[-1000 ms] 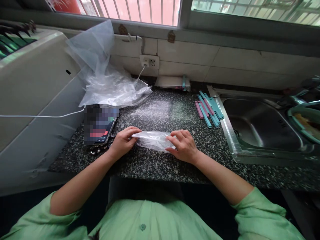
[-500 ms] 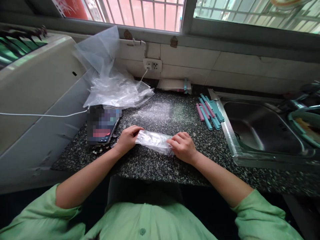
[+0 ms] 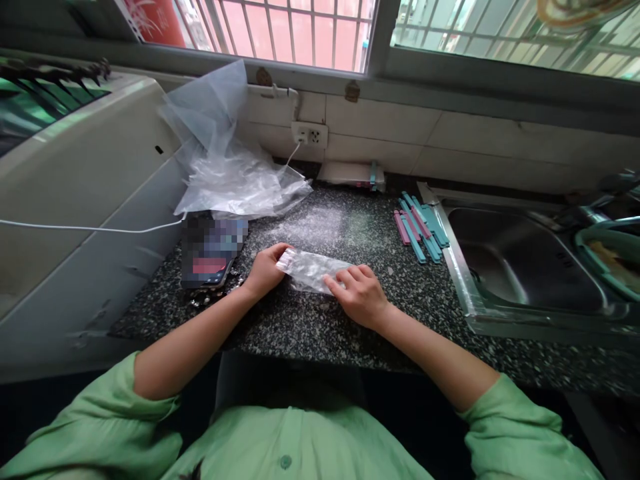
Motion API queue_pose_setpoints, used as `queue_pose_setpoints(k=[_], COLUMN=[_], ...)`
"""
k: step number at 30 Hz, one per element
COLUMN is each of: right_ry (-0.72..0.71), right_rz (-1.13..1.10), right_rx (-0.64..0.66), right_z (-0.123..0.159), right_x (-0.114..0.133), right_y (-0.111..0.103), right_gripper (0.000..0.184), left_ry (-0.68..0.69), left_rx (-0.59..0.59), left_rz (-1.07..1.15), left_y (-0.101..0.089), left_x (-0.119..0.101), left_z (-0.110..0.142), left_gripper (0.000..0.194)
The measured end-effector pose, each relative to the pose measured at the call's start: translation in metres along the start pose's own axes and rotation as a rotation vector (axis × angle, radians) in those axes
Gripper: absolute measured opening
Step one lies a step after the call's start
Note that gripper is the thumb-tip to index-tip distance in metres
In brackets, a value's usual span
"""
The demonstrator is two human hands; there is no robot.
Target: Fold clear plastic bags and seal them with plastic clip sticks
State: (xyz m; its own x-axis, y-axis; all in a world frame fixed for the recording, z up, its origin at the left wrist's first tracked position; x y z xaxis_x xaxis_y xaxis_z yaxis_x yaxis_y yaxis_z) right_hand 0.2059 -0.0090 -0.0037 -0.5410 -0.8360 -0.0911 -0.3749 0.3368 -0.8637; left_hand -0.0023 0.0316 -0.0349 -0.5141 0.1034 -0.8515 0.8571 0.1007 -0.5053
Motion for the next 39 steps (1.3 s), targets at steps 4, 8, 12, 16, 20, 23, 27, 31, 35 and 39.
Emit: queue_pose_setpoints(k=[4,8,12,16,20,23,27,31,35,39], right_ry=[-0.014,-0.022,-0.026,-0.031,-0.021,-0.017,-0.038,0.036,0.306,0.541], right_rz=[-0.005,-0.074,-0.144,-0.191,-0.206,-0.213,-0.249,-0.387,-0.575,-0.862], right_rx=[0.008,0.038,0.100,0.129,0.143,0.153,0.188,0.148,0.167,0.456], right_z=[0.006,0.011,0.012,0.014,0.015,0.015,0.013,-0.002,-0.024,-0.028], right_x=[-0.013,-0.027,-0.031,-0.031,-0.032,-0.031,-0.030,-0.043,-0.069,-0.081], right_y=[0.002,0.005,0.009,0.010,0.009,0.007,-0.001,-0.014,-0.005,0.015], right_gripper=[0.023,0.022,0.019,0.019,0.020,0.021,0.022,0.029,0.025,0.025], left_ry=[-0.045,0.011,0.034,0.033,-0.001,-0.017,0.018,0.074,0.250,0.372], left_rx=[-0.009,-0.017,-0.020,-0.008,-0.013,-0.007,0.037,0.072,0.084,0.168], left_rz=[0.033,-0.160,-0.233,-0.202,-0.100,-0.014,-0.070,-0.027,-0.051,-0.114], left_y=[0.002,0.000,0.000,0.001,-0.002,-0.003,0.000,0.002,0.001,0.004], left_x=[0.001,0.002,0.005,0.007,0.008,0.007,0.003,-0.001,-0.014,-0.027], left_z=[-0.002,-0.003,-0.002,-0.003,-0.005,-0.004,-0.002,-0.002,-0.006,-0.017], left_gripper=[0.013,0.016,0.018,0.020,0.026,0.026,0.027,0.029,0.029,0.034])
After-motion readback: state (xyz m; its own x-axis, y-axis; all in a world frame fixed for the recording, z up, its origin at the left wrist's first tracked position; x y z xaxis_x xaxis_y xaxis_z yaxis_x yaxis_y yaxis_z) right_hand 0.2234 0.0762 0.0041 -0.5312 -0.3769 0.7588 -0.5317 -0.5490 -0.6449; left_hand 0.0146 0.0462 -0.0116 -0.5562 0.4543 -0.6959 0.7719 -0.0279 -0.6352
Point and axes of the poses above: each hand's wrist, its own z-axis away from the middle knuckle, its own y-axis out of the palm, x = y × z, the point moved 3 cm from there along -z, towards the middle knuckle, and after that the axes turned 8 degrees about -z, right-handed, at the moved point
